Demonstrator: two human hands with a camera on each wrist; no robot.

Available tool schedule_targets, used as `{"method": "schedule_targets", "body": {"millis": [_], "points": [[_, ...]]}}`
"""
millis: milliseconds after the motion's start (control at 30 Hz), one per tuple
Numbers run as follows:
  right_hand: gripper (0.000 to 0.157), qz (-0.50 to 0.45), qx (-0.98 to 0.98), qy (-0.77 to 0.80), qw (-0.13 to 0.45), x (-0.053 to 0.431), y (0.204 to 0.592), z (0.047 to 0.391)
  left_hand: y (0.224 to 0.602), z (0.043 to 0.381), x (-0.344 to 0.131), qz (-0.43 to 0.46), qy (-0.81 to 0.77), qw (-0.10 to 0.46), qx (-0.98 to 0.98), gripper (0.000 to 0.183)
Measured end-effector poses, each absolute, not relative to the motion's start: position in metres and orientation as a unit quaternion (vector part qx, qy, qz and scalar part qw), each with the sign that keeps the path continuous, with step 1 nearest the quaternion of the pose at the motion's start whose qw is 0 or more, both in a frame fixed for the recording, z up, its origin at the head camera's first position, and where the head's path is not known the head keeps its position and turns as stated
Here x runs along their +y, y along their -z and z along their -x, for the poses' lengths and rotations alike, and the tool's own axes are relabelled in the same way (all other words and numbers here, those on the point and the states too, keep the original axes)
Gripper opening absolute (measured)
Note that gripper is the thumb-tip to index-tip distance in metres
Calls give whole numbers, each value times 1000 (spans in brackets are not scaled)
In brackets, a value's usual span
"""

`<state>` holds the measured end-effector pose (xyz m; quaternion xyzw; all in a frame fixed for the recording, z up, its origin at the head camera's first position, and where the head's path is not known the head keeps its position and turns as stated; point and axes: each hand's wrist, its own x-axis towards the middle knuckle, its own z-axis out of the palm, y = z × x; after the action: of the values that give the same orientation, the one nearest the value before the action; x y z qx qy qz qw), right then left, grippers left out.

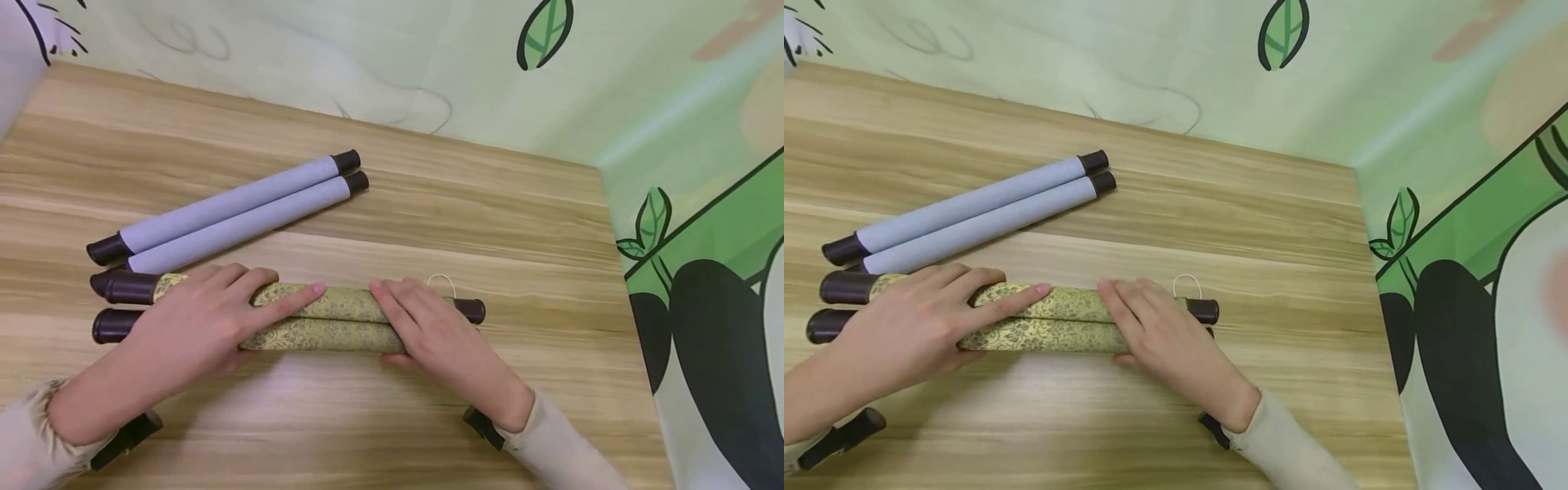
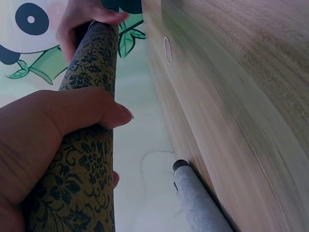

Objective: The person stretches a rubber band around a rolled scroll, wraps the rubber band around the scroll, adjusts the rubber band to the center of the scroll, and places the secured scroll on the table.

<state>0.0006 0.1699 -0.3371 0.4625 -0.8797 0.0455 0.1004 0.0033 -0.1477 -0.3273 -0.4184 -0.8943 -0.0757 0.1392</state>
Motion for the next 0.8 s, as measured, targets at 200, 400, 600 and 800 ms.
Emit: {"method": "schedule_targets", "body": {"millis": [200,400,600,800], "points": [[112,-423,-897,-67,109,191,333,4,328,-3,-158,399,94,136,-902,109],[101,-438,-889,-46,127,182,336,0,327,-6,-157,409,93,139,-897,109],[102,-455,-880,-28,137,167,336,-4,329,-9,-147,404,94,131,-900,112],[107,-432,-892,-75,115,181,332,-3,326,-10,-153,394,94,135,-904,112]]}}
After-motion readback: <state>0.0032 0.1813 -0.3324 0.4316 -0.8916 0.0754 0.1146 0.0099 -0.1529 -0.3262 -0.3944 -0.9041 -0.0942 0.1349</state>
